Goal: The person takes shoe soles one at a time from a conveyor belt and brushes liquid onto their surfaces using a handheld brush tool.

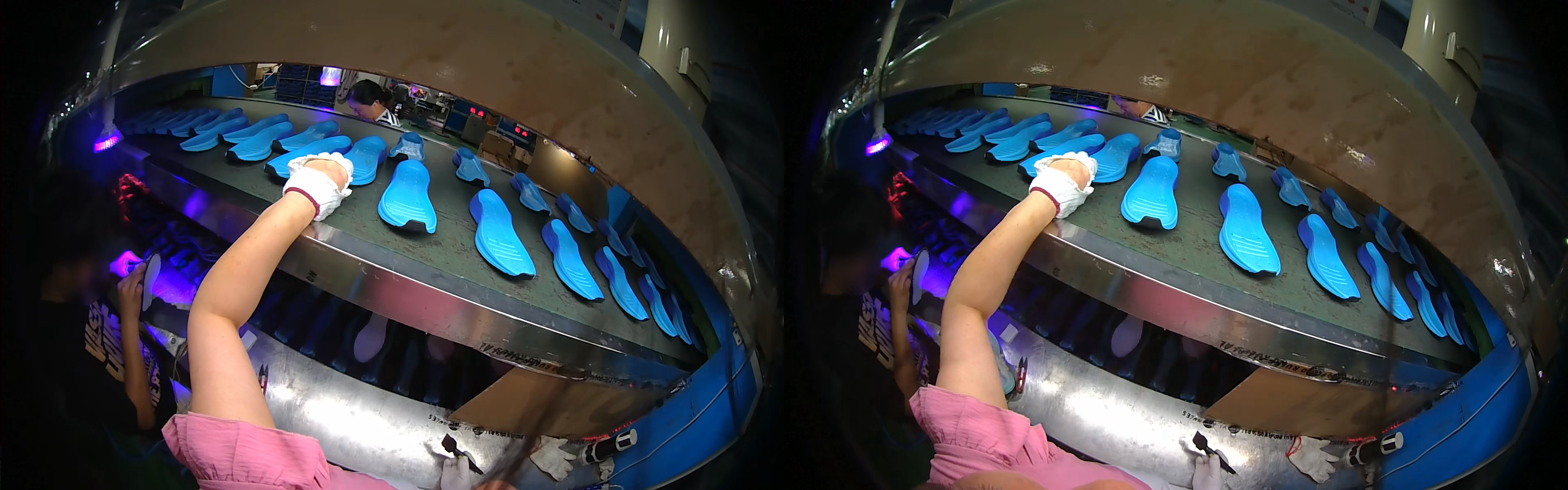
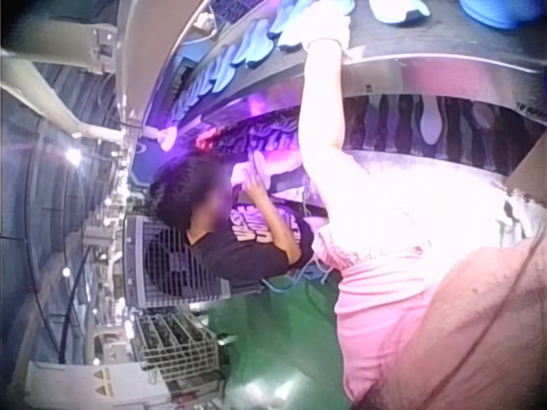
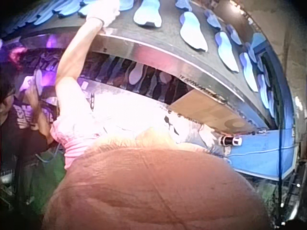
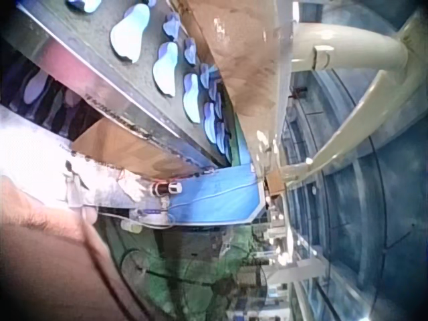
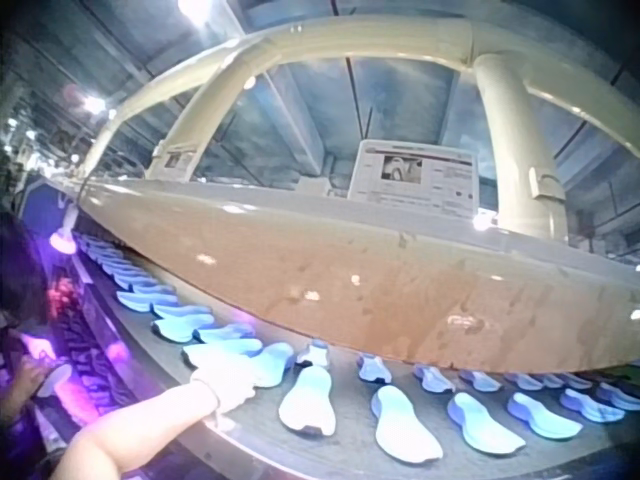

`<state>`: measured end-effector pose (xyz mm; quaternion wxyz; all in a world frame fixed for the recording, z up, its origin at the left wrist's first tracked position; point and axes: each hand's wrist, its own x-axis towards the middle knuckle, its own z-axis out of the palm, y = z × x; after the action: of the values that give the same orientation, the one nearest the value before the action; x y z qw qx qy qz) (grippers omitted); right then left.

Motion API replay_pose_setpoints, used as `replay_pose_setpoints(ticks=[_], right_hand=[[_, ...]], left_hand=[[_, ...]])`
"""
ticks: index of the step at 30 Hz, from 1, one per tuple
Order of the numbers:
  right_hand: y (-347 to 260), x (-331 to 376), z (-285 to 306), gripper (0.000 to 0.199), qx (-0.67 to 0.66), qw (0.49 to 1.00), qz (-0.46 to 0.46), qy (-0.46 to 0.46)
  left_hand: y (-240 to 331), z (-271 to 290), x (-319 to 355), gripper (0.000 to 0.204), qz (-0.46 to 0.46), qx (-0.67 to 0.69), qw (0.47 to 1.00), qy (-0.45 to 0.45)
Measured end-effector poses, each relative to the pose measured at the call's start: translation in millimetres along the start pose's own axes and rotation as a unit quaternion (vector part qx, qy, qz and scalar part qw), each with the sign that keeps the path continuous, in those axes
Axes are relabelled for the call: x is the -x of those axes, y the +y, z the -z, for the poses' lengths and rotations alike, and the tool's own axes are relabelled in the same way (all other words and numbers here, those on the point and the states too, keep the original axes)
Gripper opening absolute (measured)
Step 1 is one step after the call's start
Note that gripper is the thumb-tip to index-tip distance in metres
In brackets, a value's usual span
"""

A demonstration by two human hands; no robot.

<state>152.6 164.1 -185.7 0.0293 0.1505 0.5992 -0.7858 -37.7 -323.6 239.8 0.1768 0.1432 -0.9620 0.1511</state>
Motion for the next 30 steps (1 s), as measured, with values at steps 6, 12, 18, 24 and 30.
replay_pose_setpoints(ticks=[6,12,18,24,30], right_hand=[[7.0,-1.7,0.8,0.020,-0.010,1.000,-0.013,0.007],[10.5,-2.6,1.6,0.019,-0.016,1.000,-0.019,0.012],[16.3,-1.1,4.6,0.018,-0.027,0.999,-0.021,0.017],[23.0,-1.6,12.1,0.018,-0.039,0.999,-0.019,0.019],[36.4,-12.1,14.5,0.017,-0.048,0.999,-0.018,0.006]], left_hand=[[-0.1,-0.6,1.0,0.034,-0.011,0.002,1.000,0.011],[-1.9,-4.2,0.2,0.031,-0.027,-0.001,0.999,0.019],[-5.7,-7.8,0.5,0.030,-0.047,-0.014,0.998,0.035],[-3.6,1.6,8.4,0.028,-0.029,0.011,0.999,0.021],[-17.0,2.1,15.4,0.031,-0.038,0.023,0.999,0.029]])
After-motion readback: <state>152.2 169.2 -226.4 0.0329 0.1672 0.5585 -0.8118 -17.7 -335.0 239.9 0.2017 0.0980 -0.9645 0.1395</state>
